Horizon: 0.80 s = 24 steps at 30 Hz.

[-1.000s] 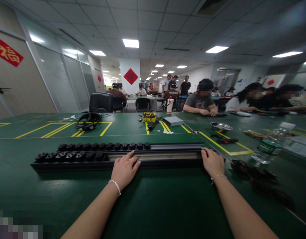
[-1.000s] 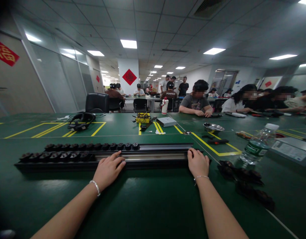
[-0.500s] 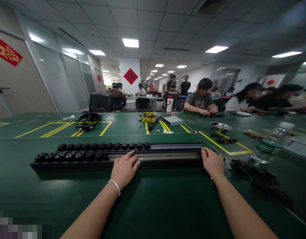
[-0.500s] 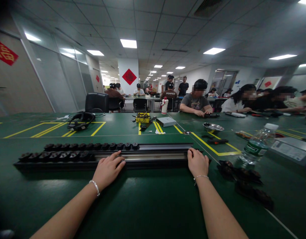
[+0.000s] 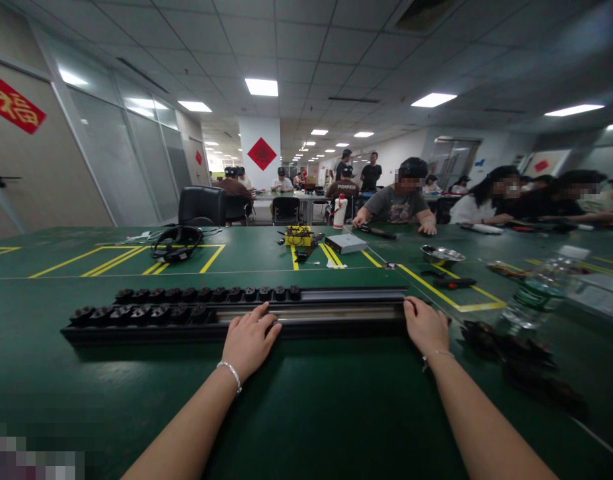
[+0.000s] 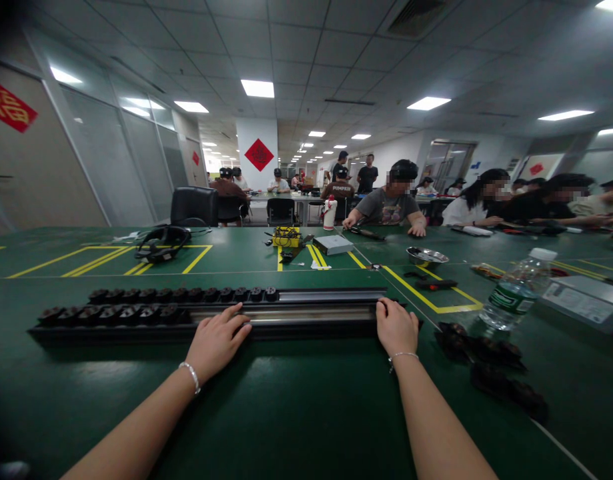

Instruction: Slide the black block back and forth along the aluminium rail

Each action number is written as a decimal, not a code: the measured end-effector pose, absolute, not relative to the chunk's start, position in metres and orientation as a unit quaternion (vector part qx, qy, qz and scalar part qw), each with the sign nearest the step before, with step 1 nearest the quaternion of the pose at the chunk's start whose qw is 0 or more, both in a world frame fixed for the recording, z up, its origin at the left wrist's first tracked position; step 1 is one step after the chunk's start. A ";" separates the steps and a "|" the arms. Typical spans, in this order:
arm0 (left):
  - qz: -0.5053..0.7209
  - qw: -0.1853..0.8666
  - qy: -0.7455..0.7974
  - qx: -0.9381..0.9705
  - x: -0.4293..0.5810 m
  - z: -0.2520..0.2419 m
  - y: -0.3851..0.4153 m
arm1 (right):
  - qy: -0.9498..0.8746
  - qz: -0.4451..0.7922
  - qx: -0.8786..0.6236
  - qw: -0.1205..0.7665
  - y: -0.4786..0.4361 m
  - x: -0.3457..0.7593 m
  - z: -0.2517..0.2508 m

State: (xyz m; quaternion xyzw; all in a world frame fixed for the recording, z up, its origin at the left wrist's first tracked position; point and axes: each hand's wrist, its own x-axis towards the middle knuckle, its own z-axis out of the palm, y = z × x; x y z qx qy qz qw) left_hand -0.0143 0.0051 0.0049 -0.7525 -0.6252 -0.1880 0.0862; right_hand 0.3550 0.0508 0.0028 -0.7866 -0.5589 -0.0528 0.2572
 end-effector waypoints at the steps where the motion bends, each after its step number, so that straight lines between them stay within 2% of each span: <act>1: -0.188 0.087 -0.624 -0.753 -0.014 0.005 0.005 | -0.560 -0.053 -0.786 0.257 0.051 0.355 0.003; 13: -0.182 0.088 -0.626 -0.753 -0.014 0.005 0.006 | -0.561 -0.096 -0.781 0.257 0.052 0.362 -0.005; 24: -0.184 0.083 -0.628 -0.752 -0.014 0.004 0.006 | -0.558 -0.081 -0.784 0.261 0.055 0.365 -0.008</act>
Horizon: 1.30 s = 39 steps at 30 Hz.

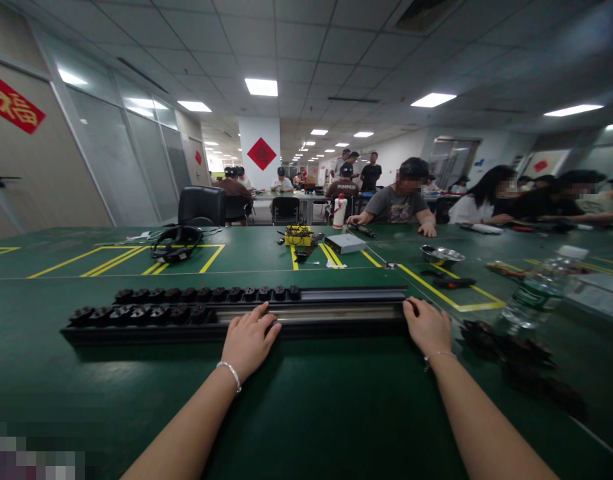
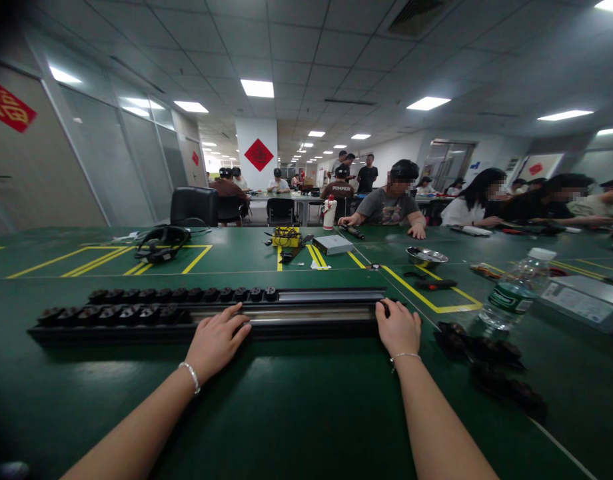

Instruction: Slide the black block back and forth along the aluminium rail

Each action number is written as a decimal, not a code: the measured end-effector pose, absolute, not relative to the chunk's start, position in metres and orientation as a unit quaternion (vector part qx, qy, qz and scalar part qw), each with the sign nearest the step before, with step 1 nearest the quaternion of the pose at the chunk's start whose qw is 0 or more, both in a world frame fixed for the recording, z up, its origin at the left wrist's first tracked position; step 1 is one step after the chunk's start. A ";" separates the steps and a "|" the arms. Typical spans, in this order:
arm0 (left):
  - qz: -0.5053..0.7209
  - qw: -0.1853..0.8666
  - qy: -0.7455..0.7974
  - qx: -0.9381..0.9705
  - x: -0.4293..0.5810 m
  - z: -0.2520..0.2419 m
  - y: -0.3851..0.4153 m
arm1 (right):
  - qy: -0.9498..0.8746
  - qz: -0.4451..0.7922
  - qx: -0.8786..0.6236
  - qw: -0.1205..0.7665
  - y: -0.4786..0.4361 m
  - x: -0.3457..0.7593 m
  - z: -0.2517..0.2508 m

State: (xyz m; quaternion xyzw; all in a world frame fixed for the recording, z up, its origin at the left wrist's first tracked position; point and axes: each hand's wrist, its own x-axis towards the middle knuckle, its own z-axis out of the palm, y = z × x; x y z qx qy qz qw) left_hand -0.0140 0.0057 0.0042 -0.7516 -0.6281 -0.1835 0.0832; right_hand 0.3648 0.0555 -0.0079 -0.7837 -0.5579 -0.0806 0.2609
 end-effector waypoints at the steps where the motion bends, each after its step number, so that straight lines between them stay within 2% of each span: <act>1: -0.184 0.084 -0.628 -0.752 -0.014 0.004 0.006 | -0.557 -0.079 -0.785 0.260 0.055 0.364 -0.008; 24: -0.182 0.095 -0.624 -0.754 -0.013 0.005 0.005 | -0.553 -0.070 -0.783 0.276 0.054 0.362 -0.004; 39: -0.186 0.075 -0.629 -0.751 -0.013 0.008 0.004 | -0.554 -0.074 -0.789 0.256 0.053 0.363 -0.003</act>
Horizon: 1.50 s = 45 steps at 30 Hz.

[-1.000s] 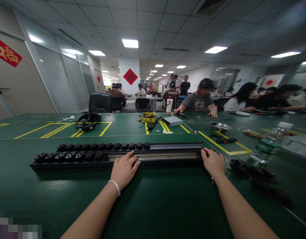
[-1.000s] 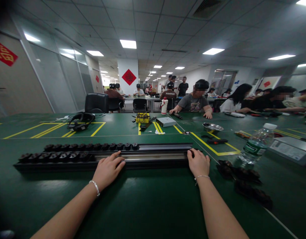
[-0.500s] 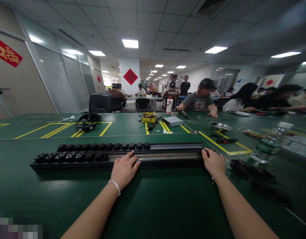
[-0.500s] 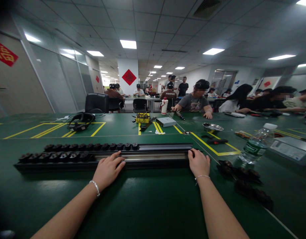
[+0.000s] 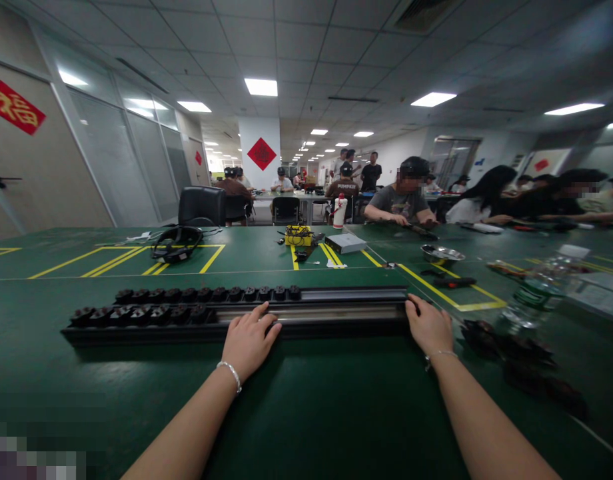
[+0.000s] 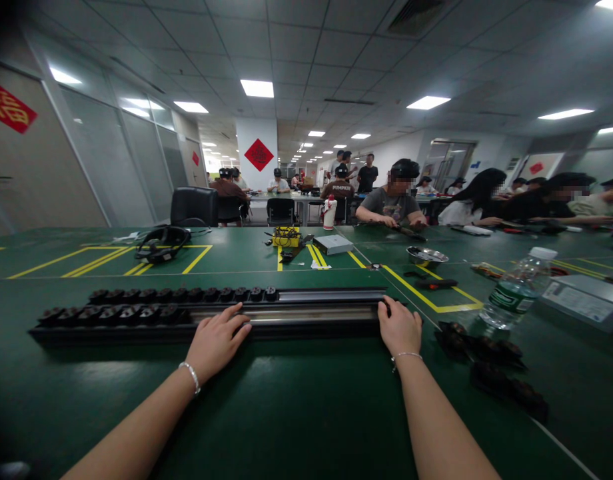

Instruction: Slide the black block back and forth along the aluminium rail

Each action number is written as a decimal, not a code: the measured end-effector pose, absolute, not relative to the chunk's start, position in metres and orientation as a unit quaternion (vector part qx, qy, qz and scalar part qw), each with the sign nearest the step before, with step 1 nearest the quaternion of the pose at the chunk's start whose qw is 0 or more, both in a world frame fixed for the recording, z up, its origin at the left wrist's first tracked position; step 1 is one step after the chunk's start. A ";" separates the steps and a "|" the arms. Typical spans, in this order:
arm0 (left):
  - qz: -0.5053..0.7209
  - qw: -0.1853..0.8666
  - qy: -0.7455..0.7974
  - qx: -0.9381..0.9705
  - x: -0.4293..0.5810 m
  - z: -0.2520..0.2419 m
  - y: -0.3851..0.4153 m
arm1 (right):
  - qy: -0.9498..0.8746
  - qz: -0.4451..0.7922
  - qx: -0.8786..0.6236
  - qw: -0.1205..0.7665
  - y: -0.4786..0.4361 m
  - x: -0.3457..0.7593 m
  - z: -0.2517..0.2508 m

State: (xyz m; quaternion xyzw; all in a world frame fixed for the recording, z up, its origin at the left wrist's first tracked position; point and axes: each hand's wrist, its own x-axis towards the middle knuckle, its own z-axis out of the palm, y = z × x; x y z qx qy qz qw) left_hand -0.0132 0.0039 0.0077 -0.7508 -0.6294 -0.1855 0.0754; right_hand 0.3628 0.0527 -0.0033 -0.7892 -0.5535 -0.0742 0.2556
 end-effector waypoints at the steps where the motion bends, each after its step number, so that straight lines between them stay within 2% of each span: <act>1: -0.186 0.076 -0.628 -0.752 -0.013 0.008 0.004 | -0.555 -0.075 -0.788 0.256 0.053 0.363 -0.004; 45: -0.179 0.071 -0.634 -0.749 -0.012 0.010 0.003 | -0.566 -0.101 -0.772 0.272 0.054 0.367 -0.005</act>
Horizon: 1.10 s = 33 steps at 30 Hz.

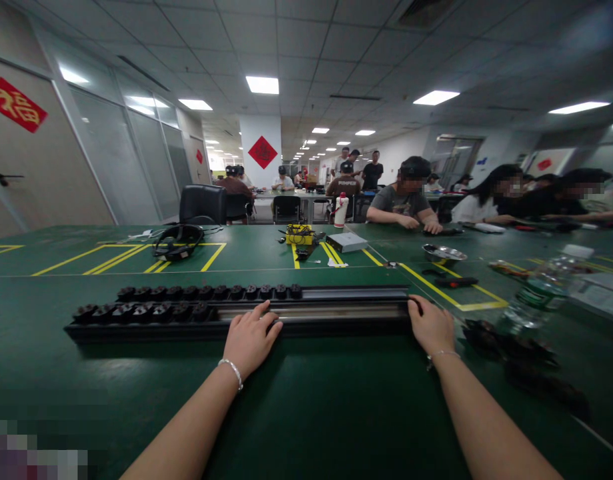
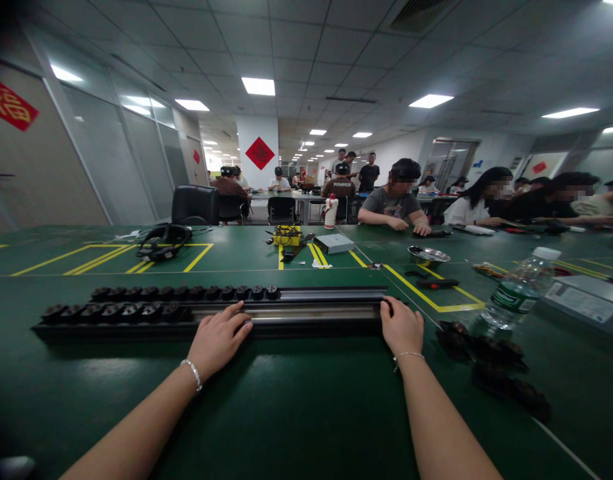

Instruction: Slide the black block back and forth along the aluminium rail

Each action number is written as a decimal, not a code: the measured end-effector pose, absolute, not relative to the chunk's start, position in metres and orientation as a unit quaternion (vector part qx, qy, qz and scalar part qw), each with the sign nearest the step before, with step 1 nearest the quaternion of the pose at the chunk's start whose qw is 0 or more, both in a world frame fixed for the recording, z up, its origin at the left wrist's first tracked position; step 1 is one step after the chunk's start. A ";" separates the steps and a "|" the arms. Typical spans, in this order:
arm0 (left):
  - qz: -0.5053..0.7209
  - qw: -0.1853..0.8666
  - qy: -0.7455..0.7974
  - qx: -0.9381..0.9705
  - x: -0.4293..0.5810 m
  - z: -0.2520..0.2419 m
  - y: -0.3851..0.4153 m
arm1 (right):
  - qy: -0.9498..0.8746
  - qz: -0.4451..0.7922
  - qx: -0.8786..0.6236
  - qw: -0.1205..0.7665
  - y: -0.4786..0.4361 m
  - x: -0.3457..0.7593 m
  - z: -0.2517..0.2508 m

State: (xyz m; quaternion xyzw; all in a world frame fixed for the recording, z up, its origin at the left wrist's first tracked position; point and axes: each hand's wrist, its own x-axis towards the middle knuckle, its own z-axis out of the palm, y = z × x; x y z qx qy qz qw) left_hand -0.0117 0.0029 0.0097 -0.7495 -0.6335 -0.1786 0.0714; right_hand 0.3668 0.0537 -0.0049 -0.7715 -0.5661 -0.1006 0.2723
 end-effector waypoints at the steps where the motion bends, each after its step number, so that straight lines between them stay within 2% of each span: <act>1: -0.178 0.071 -0.634 -0.749 -0.012 0.010 0.003 | -0.565 -0.102 -0.773 0.271 0.054 0.367 -0.005; 33: -0.182 0.089 -0.626 -0.753 -0.015 0.005 0.006 | -0.535 -0.071 -0.795 0.279 0.055 0.370 -0.010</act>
